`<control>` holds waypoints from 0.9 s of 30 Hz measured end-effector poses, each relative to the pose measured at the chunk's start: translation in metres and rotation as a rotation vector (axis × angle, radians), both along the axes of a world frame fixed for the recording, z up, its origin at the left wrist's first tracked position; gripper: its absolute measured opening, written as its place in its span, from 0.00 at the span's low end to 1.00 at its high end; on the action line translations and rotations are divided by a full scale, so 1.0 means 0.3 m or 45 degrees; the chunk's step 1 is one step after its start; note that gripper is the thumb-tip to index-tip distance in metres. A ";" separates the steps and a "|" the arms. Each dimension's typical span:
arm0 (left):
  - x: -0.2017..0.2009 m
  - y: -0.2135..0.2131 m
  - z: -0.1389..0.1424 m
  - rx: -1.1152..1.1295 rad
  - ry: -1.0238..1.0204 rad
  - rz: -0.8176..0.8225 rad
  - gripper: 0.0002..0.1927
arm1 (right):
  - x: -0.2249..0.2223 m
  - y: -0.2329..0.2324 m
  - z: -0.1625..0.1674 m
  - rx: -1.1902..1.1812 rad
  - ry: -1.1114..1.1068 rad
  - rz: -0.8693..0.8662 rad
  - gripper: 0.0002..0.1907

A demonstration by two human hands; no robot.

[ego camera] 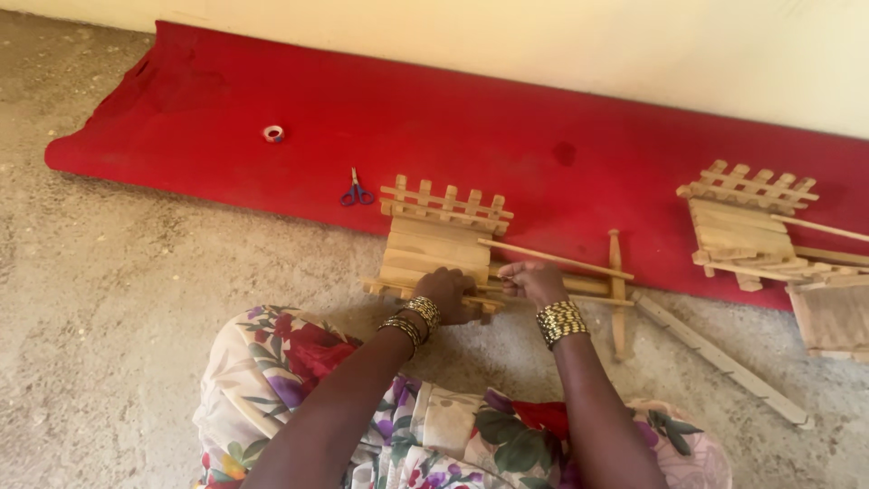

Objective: The person sits on the floor and assembles a small wooden toy cart, fitting dowels and slats into the slatted base and attaching the spool-shaped handle and side frame. They press parts together by hand, turn the assembly over, and reposition pieces to seat the joints.

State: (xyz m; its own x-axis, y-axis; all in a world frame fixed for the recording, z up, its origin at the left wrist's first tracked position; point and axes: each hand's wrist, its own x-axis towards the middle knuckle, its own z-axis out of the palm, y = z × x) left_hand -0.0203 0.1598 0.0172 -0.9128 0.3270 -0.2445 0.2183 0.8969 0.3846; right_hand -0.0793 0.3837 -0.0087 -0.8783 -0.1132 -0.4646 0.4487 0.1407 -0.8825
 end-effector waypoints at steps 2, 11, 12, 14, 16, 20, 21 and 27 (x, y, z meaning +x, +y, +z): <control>-0.002 -0.001 0.002 0.008 0.025 -0.004 0.30 | -0.001 0.013 0.002 -0.094 -0.016 -0.042 0.07; -0.002 -0.001 0.036 0.021 -0.058 0.001 0.32 | 0.011 0.075 -0.038 1.329 0.460 0.148 0.05; -0.002 -0.001 0.034 0.027 -0.049 0.002 0.31 | 0.015 0.074 -0.045 1.384 0.507 0.186 0.05; 0.000 0.001 0.028 -0.006 -0.021 -0.019 0.31 | 0.029 0.049 -0.049 1.363 0.562 0.258 0.06; 0.000 0.003 0.026 -0.022 0.011 -0.031 0.29 | 0.049 -0.011 -0.034 1.215 0.578 0.320 0.08; 0.008 0.001 0.032 0.000 -0.019 -0.018 0.28 | 0.108 -0.112 0.033 1.125 0.552 0.264 0.05; 0.010 -0.003 0.034 0.005 -0.043 -0.006 0.28 | 0.113 -0.112 0.050 1.109 0.433 0.250 0.05; 0.014 -0.014 0.008 0.132 0.134 -0.033 0.20 | 0.078 0.044 0.039 1.029 0.045 -0.010 0.06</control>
State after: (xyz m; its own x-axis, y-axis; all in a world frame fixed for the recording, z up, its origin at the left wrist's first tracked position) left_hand -0.0162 0.1558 0.0195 -0.9224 0.3697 -0.1117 0.2850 0.8468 0.4491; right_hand -0.0559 0.3969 0.0031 -0.8935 0.2522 -0.3716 0.4259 0.7383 -0.5229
